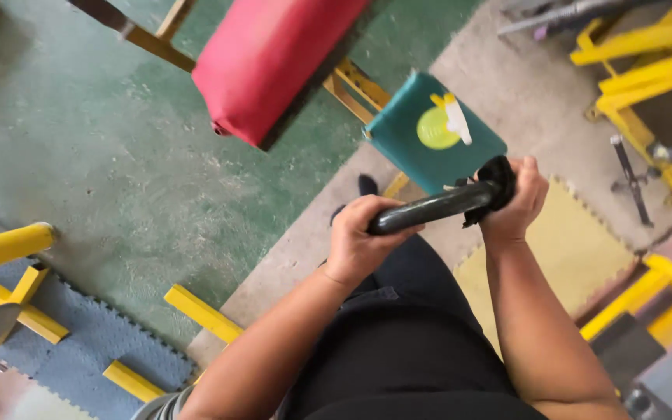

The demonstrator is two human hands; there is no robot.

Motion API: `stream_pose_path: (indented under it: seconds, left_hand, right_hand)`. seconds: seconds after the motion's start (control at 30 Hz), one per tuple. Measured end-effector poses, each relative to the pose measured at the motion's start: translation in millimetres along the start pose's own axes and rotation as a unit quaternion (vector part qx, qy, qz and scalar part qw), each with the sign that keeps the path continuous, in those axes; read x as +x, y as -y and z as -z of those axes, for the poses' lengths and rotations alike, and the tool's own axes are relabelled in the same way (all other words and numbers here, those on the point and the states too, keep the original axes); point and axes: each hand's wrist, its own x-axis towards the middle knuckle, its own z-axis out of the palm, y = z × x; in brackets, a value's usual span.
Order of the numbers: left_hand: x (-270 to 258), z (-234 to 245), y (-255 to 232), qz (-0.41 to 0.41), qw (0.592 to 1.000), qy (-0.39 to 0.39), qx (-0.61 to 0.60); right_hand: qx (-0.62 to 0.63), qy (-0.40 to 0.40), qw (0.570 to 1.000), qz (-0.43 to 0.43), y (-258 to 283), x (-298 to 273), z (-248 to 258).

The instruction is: Cleaning and organizing weight plates in a gym using a spray bottle and a cloth.

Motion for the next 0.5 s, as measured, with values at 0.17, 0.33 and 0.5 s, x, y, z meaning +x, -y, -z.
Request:
stream_pose_path:
  seconds: [0.17,0.33,0.5]
  left_hand:
    - [-22,-43,28,0.067,0.995,0.070,-0.003]
    - [-35,-84,53,0.124,0.987,0.104,0.004]
    - [-19,-133,91,0.130,0.983,0.130,0.003]
  right_hand:
    - [0.032,-0.044,0.997,-0.051,-46,-33,53]
    - [0.030,-0.080,0.993,-0.086,-94,-34,97]
    - [-0.278,0.014,0.955,0.102,-152,25,129]
